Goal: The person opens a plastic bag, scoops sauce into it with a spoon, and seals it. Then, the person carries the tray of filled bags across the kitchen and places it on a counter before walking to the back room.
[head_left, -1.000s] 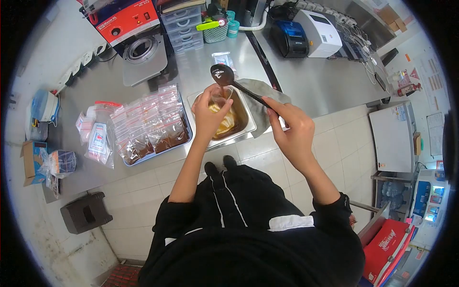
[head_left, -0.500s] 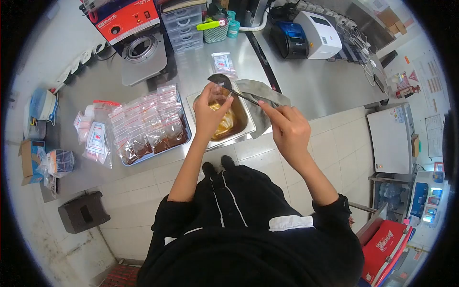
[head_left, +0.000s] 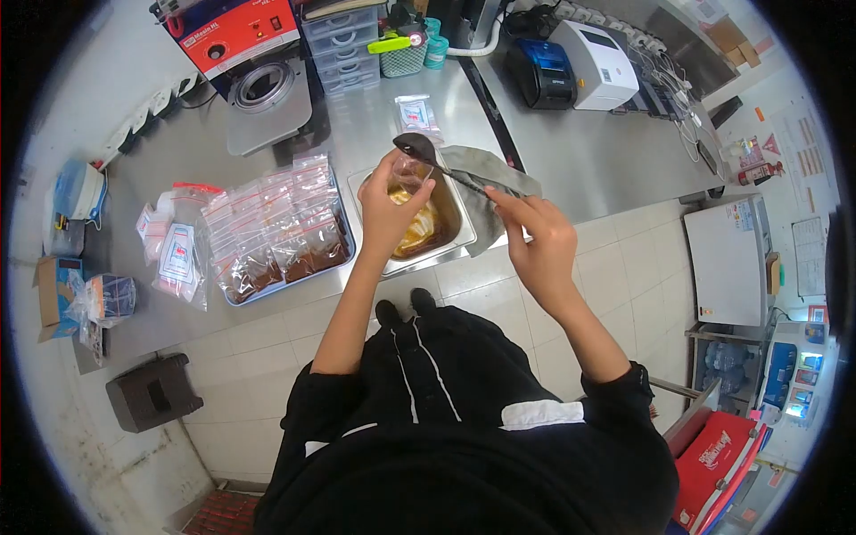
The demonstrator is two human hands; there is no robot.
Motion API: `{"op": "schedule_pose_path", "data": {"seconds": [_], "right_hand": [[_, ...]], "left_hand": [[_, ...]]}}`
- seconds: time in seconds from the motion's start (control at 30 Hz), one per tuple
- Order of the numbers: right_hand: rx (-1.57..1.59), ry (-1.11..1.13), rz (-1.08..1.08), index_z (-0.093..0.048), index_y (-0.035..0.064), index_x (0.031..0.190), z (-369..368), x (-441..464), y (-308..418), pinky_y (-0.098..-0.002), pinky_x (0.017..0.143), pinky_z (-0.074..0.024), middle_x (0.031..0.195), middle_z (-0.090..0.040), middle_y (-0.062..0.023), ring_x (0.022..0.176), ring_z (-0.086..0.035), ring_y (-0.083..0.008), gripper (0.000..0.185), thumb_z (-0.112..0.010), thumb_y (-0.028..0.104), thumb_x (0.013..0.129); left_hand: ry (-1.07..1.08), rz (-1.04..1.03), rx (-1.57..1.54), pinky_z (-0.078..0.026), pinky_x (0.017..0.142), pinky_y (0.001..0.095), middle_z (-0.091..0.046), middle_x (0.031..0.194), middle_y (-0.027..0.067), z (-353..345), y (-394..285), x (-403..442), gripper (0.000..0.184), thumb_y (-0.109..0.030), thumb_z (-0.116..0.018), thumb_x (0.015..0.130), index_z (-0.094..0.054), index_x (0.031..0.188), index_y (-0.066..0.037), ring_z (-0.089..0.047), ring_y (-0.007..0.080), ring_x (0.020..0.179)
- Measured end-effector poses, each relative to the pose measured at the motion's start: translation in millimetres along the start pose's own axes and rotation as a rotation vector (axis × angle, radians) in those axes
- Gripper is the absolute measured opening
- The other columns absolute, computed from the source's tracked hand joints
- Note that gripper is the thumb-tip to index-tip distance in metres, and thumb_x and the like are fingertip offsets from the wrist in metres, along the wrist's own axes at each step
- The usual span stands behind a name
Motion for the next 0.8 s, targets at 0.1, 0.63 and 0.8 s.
{"op": "schedule_pose_path", "data": {"seconds": [0.1, 0.63, 0.8], "right_hand": [[0.202, 0.114, -0.266, -0.065, 0.0127, 0.101, -1, 0, -6, -0.0264, 0.049, -0.0388, 0.058, -0.054, -0.0031, 0.05, -0.047, -0.014, 0.03, -0.062, 0.003, 0.073], [0.999, 0.255, -0.864, -0.06, 0.0053, 0.108, -23, -11, -35, -0.0175, 0.046, -0.0253, 0.06, -0.051, 0.0042, 0.051, -0.036, -0.0006, 0.027, -0.059, 0.011, 0.082], [0.829, 0.486, -0.794, -0.061, 0.006, 0.106, -52, -32, -56, -0.018, 0.048, -0.0286, 0.062, -0.055, 0.0041, 0.054, -0.04, -0.0005, 0.026, -0.059, 0.012, 0.081]], "left_hand": [[0.003, 0.006, 0.024, -0.046, 0.075, 0.0277, -0.063, 0.092, 0.0106, 1, -2, 0, 0.049, -0.01, -0.071, 0.067, -0.052, 0.111, -0.002, -0.062, 0.0167, 0.081], [-0.201, 0.314, -0.895, -0.048, 0.07, 0.0241, -0.051, 0.08, 0.0018, 25, 27, -10, 0.037, -0.002, -0.047, 0.081, -0.043, 0.118, -0.002, -0.055, 0.0113, 0.074], [-0.354, 0.374, -0.832, -0.046, 0.069, 0.0207, -0.048, 0.077, -0.0001, 50, 23, -25, 0.039, -0.003, -0.053, 0.081, -0.044, 0.119, -0.004, -0.05, 0.008, 0.07]]}}
Point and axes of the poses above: each hand's wrist, its own x-axis towards the middle knuckle, its own z-axis out of the back of the hand, y = z × x, the point moved 3 cm from there along x, towards the middle knuckle
